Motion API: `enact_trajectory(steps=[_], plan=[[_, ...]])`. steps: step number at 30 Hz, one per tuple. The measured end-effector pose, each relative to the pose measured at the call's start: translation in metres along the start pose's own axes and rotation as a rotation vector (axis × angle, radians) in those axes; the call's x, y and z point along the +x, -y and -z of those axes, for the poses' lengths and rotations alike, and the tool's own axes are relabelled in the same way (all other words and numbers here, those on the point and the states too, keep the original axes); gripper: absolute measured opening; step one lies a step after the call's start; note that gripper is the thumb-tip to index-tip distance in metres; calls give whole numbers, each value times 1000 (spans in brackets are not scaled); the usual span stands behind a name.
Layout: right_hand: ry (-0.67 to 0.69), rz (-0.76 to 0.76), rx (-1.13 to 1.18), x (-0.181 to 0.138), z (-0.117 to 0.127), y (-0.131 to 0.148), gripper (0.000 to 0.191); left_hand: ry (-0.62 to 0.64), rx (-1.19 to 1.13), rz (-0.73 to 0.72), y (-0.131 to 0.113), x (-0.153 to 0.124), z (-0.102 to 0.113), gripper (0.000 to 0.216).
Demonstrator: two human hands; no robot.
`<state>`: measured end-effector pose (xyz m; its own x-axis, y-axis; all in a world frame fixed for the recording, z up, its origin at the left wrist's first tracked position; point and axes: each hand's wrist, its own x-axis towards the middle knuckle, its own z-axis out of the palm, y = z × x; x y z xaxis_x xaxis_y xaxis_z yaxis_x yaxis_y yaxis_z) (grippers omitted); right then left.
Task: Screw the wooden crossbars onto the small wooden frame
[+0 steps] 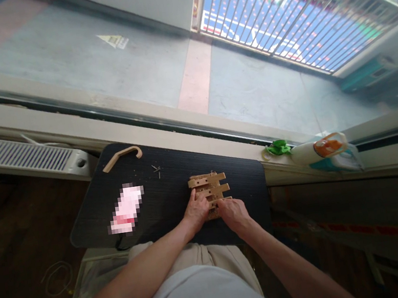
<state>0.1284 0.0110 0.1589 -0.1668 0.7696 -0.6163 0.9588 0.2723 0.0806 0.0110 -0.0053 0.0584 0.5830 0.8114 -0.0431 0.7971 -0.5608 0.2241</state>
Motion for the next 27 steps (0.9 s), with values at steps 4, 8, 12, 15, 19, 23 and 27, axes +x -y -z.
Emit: enact_trajectory(steps=[4,8,12,15,19,23,27], plan=[[-7,-50,28,0,-9,0,22,-8,12,-5,0,0,1,16],[5,-16,2,-5,2,-1,18,-22,10,-2,0,0,0,17],[10,79,-35,-10,17,1,25,-27,7,-12,1,-1,-3,17],[28,86,-36,-9,16,3,26,-25,2,-18,1,0,-4,16],[1,6,12,-4,1,2,22,-15,-2,-8,1,0,-3,16],[-20,-103,79,-3,-9,-4,20,-14,6,-9,1,0,-3,16],[8,-96,56,-7,-2,-9,21,-13,10,-18,1,0,-4,17]])
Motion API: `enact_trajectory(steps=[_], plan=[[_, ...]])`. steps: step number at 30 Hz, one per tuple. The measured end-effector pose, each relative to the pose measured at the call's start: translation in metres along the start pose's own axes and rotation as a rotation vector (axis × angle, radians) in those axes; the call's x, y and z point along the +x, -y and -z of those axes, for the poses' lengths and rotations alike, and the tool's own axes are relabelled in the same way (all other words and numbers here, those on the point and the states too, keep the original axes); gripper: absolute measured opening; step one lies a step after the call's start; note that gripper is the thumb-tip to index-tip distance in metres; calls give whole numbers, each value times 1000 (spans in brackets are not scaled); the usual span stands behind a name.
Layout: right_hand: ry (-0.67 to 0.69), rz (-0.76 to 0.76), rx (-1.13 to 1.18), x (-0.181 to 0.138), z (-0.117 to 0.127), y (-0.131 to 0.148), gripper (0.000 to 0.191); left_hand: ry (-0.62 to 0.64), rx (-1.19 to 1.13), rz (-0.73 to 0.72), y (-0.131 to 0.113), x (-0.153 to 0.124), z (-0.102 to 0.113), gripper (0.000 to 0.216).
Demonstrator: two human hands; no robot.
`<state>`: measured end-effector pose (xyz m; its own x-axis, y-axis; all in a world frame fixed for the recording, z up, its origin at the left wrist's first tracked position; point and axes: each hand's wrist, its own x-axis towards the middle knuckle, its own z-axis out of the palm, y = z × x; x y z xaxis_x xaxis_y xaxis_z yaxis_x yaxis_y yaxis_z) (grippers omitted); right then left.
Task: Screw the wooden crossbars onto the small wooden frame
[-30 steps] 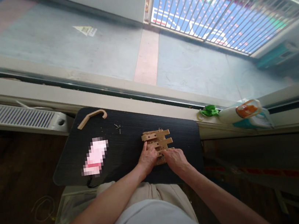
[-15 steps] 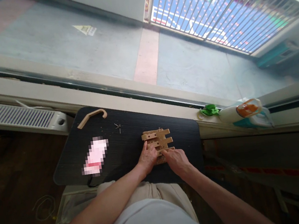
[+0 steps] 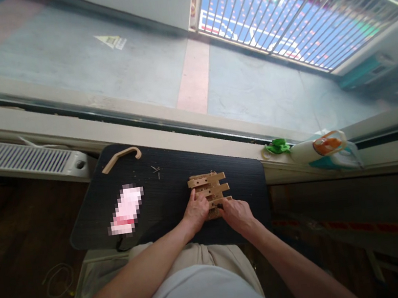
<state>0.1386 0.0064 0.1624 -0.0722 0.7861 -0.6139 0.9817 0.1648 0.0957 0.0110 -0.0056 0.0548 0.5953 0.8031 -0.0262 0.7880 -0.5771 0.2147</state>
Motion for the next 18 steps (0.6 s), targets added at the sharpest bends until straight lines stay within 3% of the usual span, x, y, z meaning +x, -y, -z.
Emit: enact_trajectory(steps=[7,18], plan=[[11,186,-82,1,13,4,27,9,-8,5,0,0,1,16],[29,-21,24,6,-4,3,28,-12,-11,1,0,0,0,17]])
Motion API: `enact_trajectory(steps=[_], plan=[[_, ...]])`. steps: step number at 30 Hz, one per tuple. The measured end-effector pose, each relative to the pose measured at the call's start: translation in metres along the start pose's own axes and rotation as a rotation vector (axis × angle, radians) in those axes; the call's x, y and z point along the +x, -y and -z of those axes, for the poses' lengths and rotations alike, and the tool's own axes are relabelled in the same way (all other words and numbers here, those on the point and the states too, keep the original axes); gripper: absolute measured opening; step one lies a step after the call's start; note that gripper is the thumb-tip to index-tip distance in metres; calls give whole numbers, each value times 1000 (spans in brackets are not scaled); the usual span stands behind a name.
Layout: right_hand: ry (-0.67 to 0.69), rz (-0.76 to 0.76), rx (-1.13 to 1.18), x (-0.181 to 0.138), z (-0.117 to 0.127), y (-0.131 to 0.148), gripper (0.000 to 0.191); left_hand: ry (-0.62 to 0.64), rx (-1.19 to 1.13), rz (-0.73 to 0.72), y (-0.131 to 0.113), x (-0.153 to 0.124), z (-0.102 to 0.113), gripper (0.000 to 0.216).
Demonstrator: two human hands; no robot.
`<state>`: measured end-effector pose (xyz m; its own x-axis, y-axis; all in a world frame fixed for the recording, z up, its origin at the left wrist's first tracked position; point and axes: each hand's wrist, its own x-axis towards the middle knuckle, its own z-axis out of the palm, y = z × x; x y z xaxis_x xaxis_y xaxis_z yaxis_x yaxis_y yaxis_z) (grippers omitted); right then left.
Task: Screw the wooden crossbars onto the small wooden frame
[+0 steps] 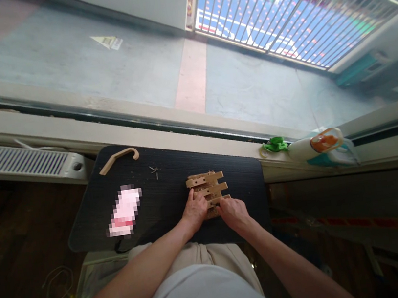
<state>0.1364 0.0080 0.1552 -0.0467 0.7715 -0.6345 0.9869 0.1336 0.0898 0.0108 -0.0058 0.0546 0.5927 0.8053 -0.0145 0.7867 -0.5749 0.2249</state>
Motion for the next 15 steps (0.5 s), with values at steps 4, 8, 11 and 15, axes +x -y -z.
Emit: enact_trajectory(steps=[4,8,11,15], plan=[[-26,88,-59,-4,8,3,23,5,6,-2,0,0,3,17],[-60,196,-100,-2,9,5,29,9,-20,-7,0,0,7,16],[-41,182,-72,5,3,6,28,-1,-41,4,0,1,10,16],[-57,84,-5,10,-4,3,25,-12,-58,8,0,2,11,17]])
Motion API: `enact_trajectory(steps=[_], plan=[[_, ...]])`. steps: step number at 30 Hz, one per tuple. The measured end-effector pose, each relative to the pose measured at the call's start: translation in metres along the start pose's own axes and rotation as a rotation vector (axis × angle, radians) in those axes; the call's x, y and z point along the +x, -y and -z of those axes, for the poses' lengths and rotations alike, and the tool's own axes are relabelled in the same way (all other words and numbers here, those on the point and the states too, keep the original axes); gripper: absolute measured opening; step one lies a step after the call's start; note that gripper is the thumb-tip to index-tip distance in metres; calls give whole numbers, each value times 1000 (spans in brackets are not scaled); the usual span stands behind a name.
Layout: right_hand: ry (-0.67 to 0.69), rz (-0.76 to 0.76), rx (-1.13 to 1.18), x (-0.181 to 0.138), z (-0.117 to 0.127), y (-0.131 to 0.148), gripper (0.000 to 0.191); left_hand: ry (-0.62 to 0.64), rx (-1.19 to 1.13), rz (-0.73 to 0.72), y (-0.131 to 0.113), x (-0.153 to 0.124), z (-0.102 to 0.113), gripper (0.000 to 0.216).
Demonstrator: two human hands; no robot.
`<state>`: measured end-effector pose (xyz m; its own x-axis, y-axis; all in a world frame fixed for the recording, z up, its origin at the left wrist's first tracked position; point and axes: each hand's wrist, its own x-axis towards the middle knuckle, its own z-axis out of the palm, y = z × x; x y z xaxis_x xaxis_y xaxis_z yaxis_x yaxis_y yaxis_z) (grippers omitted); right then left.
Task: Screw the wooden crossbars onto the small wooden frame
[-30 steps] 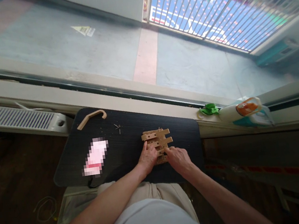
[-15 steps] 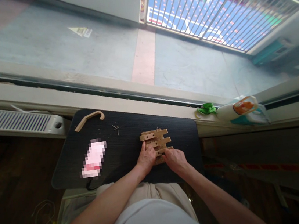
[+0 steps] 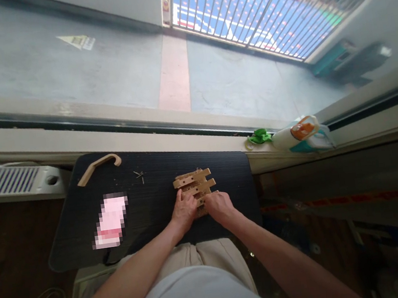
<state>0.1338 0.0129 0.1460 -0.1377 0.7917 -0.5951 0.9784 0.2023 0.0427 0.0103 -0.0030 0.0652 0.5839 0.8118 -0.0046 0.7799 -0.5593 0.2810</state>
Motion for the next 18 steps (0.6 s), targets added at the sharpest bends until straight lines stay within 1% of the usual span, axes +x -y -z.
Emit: enact_trajectory(steps=[3,5,7,10,13,16,18], plan=[[-30,-58,43,-2,1,-4,26,-14,-6,-3,0,0,0,18],[-15,-52,40,-3,3,-5,26,-26,-11,-7,0,0,0,18],[-2,-25,16,-4,5,-5,26,-33,-12,-11,0,0,1,18],[-13,70,-40,-4,8,-3,26,-35,-9,-18,0,0,3,19],[13,151,-65,-3,9,0,26,-32,-6,-23,0,0,4,19],[52,157,-63,-2,9,3,25,-33,-18,-20,0,0,3,18],[67,121,-54,-1,7,4,24,-40,-32,-19,1,0,2,17]])
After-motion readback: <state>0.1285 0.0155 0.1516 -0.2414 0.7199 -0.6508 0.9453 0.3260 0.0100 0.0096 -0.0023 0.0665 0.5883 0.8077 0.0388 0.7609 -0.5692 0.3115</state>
